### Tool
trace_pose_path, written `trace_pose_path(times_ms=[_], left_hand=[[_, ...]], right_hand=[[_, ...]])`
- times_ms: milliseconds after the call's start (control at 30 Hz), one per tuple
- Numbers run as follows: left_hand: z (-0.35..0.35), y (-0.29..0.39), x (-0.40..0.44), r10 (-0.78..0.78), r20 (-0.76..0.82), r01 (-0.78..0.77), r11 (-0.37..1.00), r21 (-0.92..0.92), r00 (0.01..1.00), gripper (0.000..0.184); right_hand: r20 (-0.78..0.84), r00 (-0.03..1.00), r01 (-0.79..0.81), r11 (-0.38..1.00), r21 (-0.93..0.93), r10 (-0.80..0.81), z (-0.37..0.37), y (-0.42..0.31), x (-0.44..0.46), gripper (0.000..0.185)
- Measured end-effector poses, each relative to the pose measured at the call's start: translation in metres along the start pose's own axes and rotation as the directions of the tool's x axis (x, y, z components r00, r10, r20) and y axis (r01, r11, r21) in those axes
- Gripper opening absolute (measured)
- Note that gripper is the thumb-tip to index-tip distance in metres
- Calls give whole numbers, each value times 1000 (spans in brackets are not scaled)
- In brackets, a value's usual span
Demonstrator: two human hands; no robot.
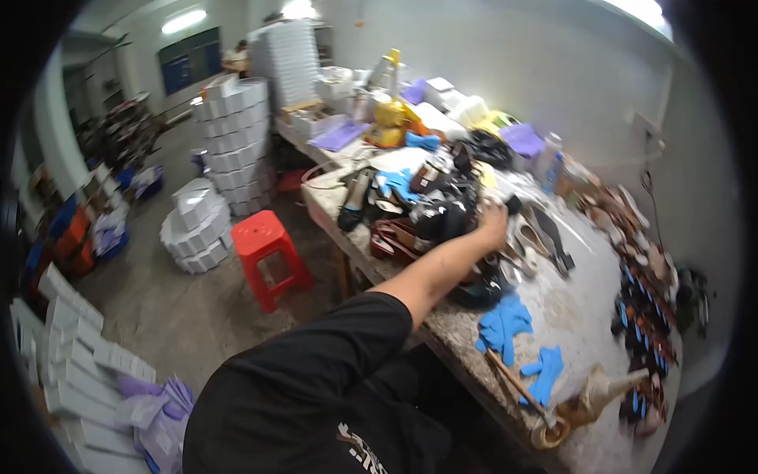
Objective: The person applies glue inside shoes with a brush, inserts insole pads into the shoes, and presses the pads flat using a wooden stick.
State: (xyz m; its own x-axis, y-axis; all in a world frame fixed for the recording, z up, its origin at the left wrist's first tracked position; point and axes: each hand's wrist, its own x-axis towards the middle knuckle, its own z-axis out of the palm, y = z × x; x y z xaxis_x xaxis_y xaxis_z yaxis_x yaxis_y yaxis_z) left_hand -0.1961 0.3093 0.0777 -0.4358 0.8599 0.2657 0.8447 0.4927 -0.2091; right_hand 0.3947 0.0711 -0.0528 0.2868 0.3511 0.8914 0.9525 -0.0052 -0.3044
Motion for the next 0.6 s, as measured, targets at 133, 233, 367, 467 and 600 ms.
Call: trace_pose_path(times_ms=[133, 233, 367, 467, 600], left_hand=[[-41, -23, 4, 7, -65, -36, 892, -450, 998, 41], [-83, -58, 16, -214, -124, 57, 683, -729, 969, 65], [-147, -99, -35, -194, -353, -366, -37, -930, 915, 57], [-160, -97, -116, 114, -325, -243, -448, -860, 939, 62], [-113, -36, -259, 181, -366, -204, -574, -793, 913, 82]], right_hand=[[253, 966, -66, 994, 82, 44, -45, -1, -82, 20], [503, 765, -547, 819, 177, 402, -78, -65, -66, 20], [713, 683, -501, 811, 300, 158, -75, -129, -24, 18], [824, 565, -762, 354, 542, -44, -59, -211, 0, 20], [810, 408, -873, -438, 212, -421, -41, -293, 14, 66]])
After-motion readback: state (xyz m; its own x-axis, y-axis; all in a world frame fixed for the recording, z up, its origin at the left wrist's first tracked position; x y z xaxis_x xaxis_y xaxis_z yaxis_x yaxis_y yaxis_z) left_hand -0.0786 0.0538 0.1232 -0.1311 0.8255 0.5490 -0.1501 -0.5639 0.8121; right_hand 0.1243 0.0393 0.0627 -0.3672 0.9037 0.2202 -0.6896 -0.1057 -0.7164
